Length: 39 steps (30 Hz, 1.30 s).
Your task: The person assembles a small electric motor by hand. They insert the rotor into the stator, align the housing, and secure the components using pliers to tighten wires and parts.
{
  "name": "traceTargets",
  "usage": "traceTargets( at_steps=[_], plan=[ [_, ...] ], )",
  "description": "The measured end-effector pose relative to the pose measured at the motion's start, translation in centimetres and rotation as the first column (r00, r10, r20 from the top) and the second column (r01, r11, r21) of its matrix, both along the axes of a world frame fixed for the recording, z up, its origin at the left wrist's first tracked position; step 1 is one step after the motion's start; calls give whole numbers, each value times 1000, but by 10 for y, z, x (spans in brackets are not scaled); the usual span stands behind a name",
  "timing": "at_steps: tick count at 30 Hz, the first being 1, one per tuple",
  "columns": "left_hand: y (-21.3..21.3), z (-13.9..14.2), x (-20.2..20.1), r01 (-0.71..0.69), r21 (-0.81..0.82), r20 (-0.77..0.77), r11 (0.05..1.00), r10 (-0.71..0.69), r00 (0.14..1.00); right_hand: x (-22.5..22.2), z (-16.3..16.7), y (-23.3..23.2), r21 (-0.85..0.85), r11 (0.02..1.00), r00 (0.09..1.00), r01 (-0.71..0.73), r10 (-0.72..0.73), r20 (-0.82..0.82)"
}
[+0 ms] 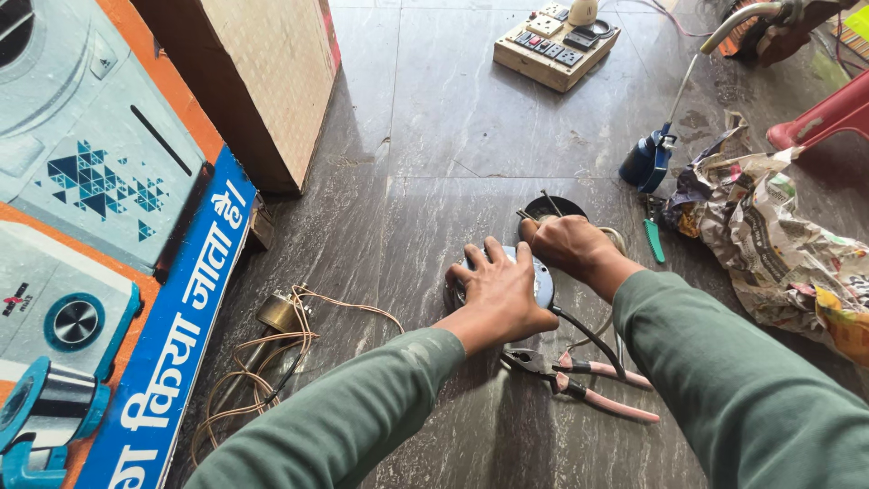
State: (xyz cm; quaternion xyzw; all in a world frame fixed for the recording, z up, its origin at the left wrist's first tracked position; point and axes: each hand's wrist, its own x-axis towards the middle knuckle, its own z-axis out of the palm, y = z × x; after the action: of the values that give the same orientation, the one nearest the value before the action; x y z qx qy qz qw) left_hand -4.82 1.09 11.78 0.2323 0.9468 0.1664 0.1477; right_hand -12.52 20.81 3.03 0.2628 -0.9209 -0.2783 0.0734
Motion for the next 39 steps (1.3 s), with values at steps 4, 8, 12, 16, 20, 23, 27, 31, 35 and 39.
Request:
traceTargets(
  at_steps=[4,8,12,16,20,23,27,31,35,39],
  plan=[
    [1,-5,-4,-4,-19,-13,1000,4,1000,-3,-5,-3,-15,998,998,61,-62,-16],
    [-2,-11,-1,-56,26,27,998,56,998,13,11,-7,-65,994,993,89,-83,79],
    [-9,-13,1,-59,59,78,997,54,995,45,50,-19,-291,952,984,93,-44,171],
    [-10,-12,-1,-92,67,129,993,83,988,82,86,-38,-521,847,983,112,-18,181],
    [-15,-12,5,42,47,66,998,-45,997,110,99,-59,-625,639,862,449,-126,491],
    [-19,-13,11,128,-14,-27,992,-128,991,135,93,-60,-547,331,626,769,-215,750],
    [-23,-13,9,149,-36,-30,988,-150,988,165,66,-47,-126,-281,190,952,213,958],
    [-32,-20,1,232,-2,-21,973,-232,973,174,43,-31,-75,-258,224,963,619,753],
    [-38,-26,-9,226,-3,-2,974,-226,974,174,50,-28,-140,-80,161,987,528,834],
    [-42,-25,-17,159,-29,37,987,-158,987,163,72,-44,-280,600,333,749,23,942]
  ],
)
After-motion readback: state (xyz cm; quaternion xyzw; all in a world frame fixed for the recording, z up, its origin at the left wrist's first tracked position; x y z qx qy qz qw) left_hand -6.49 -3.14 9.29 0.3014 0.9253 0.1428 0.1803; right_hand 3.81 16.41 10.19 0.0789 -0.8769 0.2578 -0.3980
